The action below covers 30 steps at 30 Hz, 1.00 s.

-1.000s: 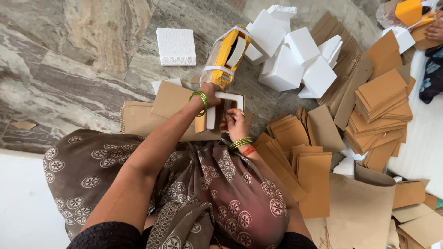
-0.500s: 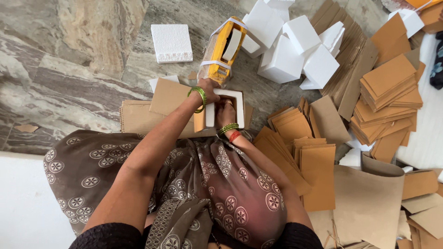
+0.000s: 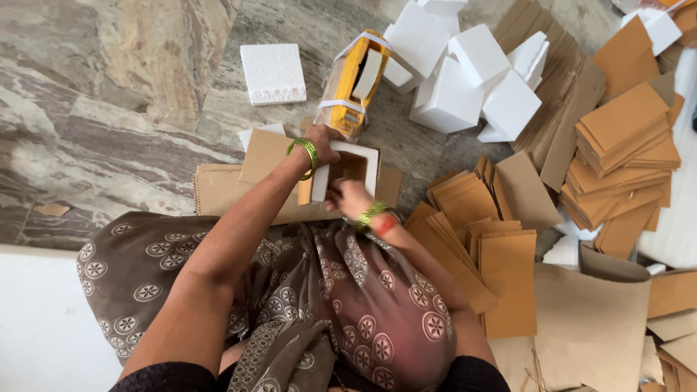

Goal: The person assembles cardboard boxes by hand, places white foam inserts inside them, and uses a yellow tape dispenser to apply adhesive tape to the packages while working on a stone floor.

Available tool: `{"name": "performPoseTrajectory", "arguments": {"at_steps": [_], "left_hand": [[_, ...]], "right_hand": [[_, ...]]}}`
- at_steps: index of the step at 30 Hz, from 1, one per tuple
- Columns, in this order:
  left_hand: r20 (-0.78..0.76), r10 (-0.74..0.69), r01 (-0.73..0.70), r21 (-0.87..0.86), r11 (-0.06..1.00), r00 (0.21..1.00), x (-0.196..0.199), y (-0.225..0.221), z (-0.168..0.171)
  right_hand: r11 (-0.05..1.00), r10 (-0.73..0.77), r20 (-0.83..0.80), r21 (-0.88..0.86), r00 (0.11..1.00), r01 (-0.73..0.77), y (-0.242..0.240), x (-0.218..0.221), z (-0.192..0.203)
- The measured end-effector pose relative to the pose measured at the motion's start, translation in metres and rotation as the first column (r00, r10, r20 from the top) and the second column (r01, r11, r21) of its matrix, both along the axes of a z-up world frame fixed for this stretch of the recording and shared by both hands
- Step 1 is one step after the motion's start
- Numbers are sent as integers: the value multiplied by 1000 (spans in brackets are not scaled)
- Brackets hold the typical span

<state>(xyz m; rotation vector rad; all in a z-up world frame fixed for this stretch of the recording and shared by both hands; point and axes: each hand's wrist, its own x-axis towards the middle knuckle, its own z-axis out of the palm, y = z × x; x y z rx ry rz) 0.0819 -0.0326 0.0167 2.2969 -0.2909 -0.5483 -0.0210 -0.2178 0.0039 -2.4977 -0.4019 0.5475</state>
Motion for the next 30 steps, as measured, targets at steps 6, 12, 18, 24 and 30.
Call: {"name": "performPoseTrajectory", "arguments": {"at_steps": [6, 12, 18, 24, 30], "left_hand": [[26, -30, 30, 2, 1000, 999, -1, -1, 5], [-13, -14, 14, 33, 999, 1000, -4, 1, 27], [-80, 14, -23, -115, 993, 997, -24, 28, 66], [20, -9, 13, -191, 981, 1000, -40, 32, 32], [108, -37, 53, -150, 987, 993, -39, 30, -1]], "right_hand": [[920, -388, 303, 189, 871, 344, -27, 85, 77], [843, -270, -310, 382, 912, 379, -44, 122, -1], [706, -228, -438, 541, 870, 458, -35, 112, 4], [626, -265, -609, 481, 747, 614, -28, 102, 8], [488, -378, -658, 457, 651, 744, -9, 110, 9]]}}
